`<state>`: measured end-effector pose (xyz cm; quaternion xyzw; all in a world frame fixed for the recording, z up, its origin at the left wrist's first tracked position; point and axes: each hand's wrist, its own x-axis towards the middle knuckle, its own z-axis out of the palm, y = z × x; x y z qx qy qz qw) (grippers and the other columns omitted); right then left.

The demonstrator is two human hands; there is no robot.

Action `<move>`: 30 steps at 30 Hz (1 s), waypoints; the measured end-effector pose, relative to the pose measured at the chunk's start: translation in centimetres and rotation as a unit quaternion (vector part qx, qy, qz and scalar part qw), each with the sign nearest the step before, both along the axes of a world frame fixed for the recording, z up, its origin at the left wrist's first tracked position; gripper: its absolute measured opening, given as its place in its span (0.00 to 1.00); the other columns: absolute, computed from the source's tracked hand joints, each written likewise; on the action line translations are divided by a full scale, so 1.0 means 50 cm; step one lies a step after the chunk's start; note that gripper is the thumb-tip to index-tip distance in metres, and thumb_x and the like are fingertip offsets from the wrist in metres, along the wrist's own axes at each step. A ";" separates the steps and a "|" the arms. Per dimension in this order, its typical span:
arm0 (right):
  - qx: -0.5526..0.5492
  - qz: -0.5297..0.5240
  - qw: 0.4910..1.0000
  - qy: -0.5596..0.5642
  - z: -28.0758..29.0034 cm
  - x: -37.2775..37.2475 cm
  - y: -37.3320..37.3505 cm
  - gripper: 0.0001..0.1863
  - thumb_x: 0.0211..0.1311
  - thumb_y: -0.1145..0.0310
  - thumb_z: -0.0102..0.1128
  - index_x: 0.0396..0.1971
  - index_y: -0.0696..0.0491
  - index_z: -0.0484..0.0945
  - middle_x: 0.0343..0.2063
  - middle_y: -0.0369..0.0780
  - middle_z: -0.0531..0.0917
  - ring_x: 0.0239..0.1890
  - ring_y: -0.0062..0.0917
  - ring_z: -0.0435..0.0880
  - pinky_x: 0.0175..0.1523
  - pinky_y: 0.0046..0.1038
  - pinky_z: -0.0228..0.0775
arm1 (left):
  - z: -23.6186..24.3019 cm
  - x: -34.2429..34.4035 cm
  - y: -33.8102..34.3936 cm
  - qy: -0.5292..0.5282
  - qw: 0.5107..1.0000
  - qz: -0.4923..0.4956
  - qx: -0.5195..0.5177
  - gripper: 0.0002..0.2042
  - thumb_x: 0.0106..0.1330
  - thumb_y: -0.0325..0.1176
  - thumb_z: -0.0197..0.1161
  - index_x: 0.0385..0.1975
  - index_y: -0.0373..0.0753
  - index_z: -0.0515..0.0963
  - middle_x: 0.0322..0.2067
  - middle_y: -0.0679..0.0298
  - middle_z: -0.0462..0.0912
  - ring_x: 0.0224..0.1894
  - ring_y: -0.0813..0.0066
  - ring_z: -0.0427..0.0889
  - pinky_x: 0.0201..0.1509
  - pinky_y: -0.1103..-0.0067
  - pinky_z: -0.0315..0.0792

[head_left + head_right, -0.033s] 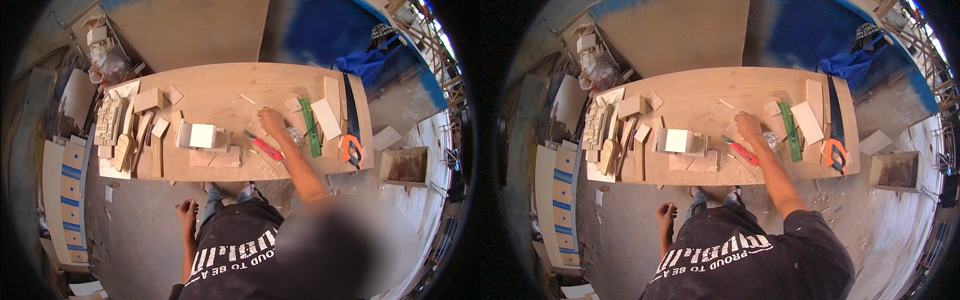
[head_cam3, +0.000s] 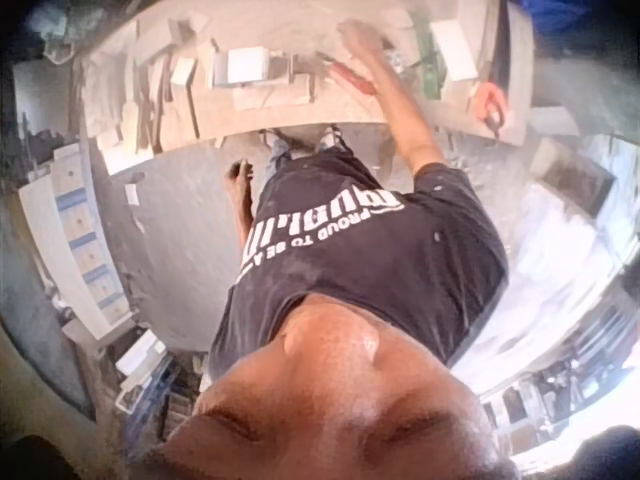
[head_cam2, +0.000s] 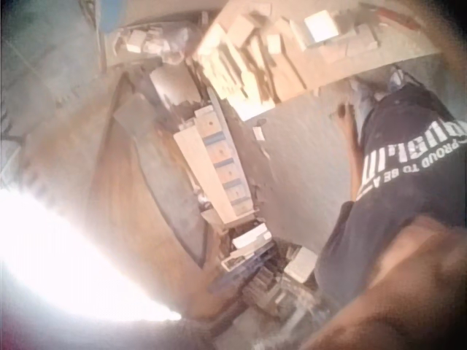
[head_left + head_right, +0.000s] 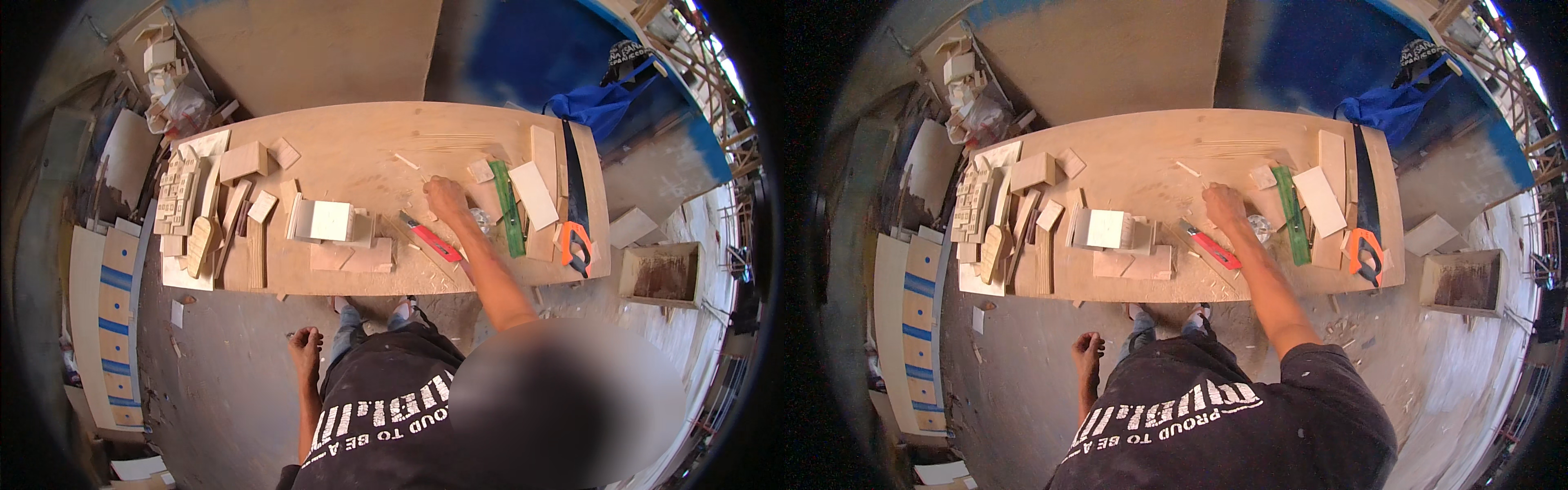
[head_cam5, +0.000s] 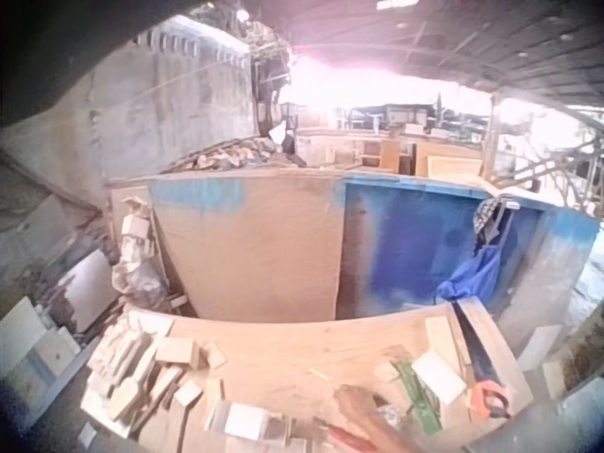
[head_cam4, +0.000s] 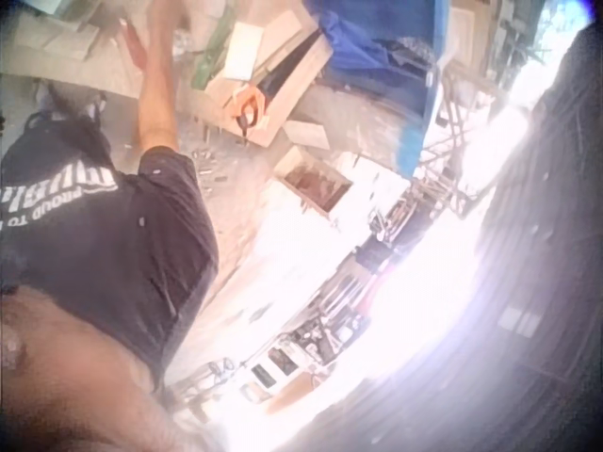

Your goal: The person constructs a small wooden house model by applying adhesive to small wood pieces and attaching them to the model, using a utility knife to trim materials.

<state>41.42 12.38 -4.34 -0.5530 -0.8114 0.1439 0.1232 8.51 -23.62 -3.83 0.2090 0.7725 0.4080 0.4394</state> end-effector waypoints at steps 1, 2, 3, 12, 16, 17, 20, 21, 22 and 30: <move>-0.014 0.018 0.997 -0.079 0.001 0.004 0.001 0.08 0.53 0.76 0.56 0.29 0.56 0.84 0.36 0.48 0.83 0.43 0.43 0.84 0.48 0.44 0.76 | -0.001 0.000 -0.009 0.000 1.000 0.003 -0.002 0.09 0.67 0.37 0.63 0.35 0.37 0.79 0.27 0.65 0.83 0.29 0.78 0.80 0.32 0.79 0.72; -0.016 0.020 0.997 -0.079 0.000 0.005 -0.001 0.08 0.53 0.76 0.56 0.29 0.56 0.84 0.36 0.48 0.83 0.43 0.43 0.84 0.48 0.44 0.76 | -0.002 -0.001 -0.018 0.004 1.000 0.011 -0.005 0.09 0.67 0.37 0.63 0.35 0.37 0.79 0.27 0.65 0.83 0.29 0.78 0.80 0.32 0.79 0.72; -0.016 0.029 0.996 -0.079 0.000 0.006 -0.001 0.08 0.52 0.77 0.56 0.30 0.57 0.84 0.37 0.48 0.83 0.44 0.42 0.84 0.48 0.44 0.76 | 0.005 0.004 -0.019 0.007 1.000 0.019 -0.007 0.10 0.67 0.37 0.63 0.35 0.36 0.80 0.27 0.65 0.83 0.29 0.78 0.80 0.32 0.80 0.72; -0.036 -0.021 0.993 0.114 -0.006 -0.016 0.017 0.08 0.58 0.74 0.54 0.32 0.59 0.82 0.34 0.51 0.83 0.40 0.45 0.83 0.46 0.42 0.75 | 0.015 0.024 0.017 0.024 0.999 -0.006 0.024 0.10 0.68 0.36 0.62 0.37 0.35 0.80 0.28 0.64 0.83 0.29 0.78 0.80 0.34 0.80 0.72; 0.021 0.018 0.971 0.239 -0.031 -0.026 0.047 0.08 0.58 0.73 0.56 0.32 0.59 0.82 0.30 0.51 0.84 0.36 0.44 0.84 0.42 0.37 0.75 | 0.018 0.020 0.036 0.019 0.999 -0.035 0.020 0.11 0.68 0.37 0.61 0.36 0.33 0.79 0.27 0.65 0.82 0.29 0.79 0.79 0.33 0.81 0.72; 0.021 0.020 0.970 0.239 -0.030 -0.038 0.052 0.08 0.58 0.73 0.56 0.32 0.59 0.82 0.30 0.51 0.84 0.36 0.44 0.84 0.42 0.37 0.75 | 0.021 0.015 0.038 0.015 0.999 -0.039 0.027 0.11 0.68 0.37 0.62 0.36 0.32 0.79 0.27 0.65 0.82 0.29 0.79 0.78 0.33 0.81 0.72; 0.006 0.034 0.980 0.196 -0.032 -0.064 0.067 0.08 0.56 0.73 0.58 0.33 0.58 0.83 0.32 0.51 0.84 0.37 0.43 0.84 0.43 0.38 0.76 | 0.010 -0.015 0.049 0.014 0.998 -0.044 0.043 0.12 0.68 0.36 0.62 0.36 0.31 0.80 0.27 0.65 0.82 0.28 0.80 0.78 0.33 0.82 0.72; -0.017 0.034 0.990 0.132 -0.036 -0.068 0.073 0.08 0.55 0.73 0.58 0.32 0.58 0.83 0.32 0.51 0.84 0.37 0.43 0.84 0.44 0.39 0.76 | 0.003 -0.028 0.052 0.015 0.997 -0.046 0.052 0.12 0.68 0.36 0.62 0.36 0.31 0.80 0.27 0.65 0.81 0.28 0.80 0.78 0.33 0.82 0.71; -0.040 0.034 0.996 0.067 -0.040 -0.072 0.079 0.08 0.54 0.73 0.58 0.32 0.57 0.84 0.33 0.51 0.84 0.38 0.44 0.85 0.44 0.40 0.77 | -0.003 -0.043 0.055 0.012 0.998 -0.046 0.052 0.12 0.68 0.36 0.62 0.36 0.31 0.80 0.27 0.65 0.81 0.28 0.80 0.78 0.33 0.82 0.71; -0.018 0.026 0.995 -0.089 -0.027 -0.094 0.073 0.09 0.54 0.68 0.56 0.29 0.58 0.81 0.33 0.52 0.84 0.39 0.49 0.84 0.45 0.45 0.76 | 0.004 -0.087 0.070 0.002 0.998 -0.051 0.043 0.12 0.67 0.36 0.62 0.38 0.32 0.80 0.28 0.64 0.82 0.30 0.78 0.79 0.35 0.80 0.72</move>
